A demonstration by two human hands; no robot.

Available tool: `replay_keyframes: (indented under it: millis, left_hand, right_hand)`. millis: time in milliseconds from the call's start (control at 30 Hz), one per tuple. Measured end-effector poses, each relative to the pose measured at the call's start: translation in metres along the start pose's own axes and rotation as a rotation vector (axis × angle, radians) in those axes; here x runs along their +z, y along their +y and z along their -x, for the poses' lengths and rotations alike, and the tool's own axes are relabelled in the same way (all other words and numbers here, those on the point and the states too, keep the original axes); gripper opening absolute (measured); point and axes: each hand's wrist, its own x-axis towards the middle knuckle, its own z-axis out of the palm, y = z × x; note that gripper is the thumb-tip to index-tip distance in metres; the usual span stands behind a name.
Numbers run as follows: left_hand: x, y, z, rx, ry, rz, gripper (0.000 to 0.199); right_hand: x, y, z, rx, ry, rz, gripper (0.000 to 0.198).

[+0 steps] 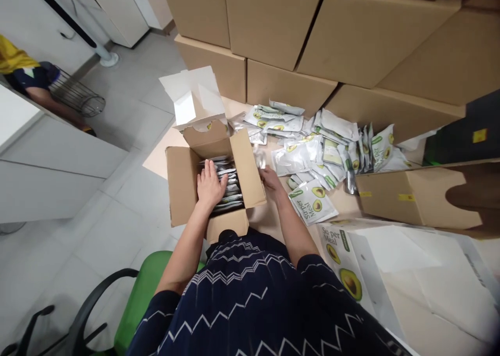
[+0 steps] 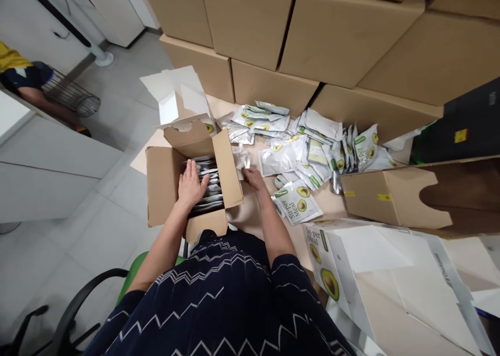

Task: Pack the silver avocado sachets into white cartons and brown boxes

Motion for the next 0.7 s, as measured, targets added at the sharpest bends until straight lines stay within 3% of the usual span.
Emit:
replay_keyframes:
  millis: [167, 267, 333, 433, 533, 700]
  left_hand:
    - [0.001, 0.001, 0.001, -0.013, -0.011, -0.014, 0.078]
    - [0.0, 0.002, 0.001, -0.018, -0.017, -0.024, 0.078]
    - [0.0, 0.003, 0.002, -0.019, -0.014, -0.029, 0.078]
    - [-0.001, 0.004, 0.002, -0.02, -0.012, -0.032, 0.078]
    - [-0.001, 0.005, 0.003, -0.021, -0.01, -0.035, 0.078]
    - [-0.002, 0.005, 0.004, -0.03, -0.021, -0.042, 0.078]
  right_hand:
    - [-0.054, -0.021, 0.015, -0.242, 0.074, -0.416, 0.047]
    - [-0.076, -0.061, 0.02, -0.377, 0.109, -0.447, 0.045]
    - [-0.072, -0.094, 0.025, -0.471, 0.112, -0.399, 0.04]
    - [-0.034, -0.137, 0.03, -0.591, -0.007, -0.292, 0.037]
    - [0.027, -0.162, 0.021, -0.649, -0.193, -0.146, 0.04]
    - [0.12, -0.156, -0.02, -0.683, -0.363, 0.203, 0.029]
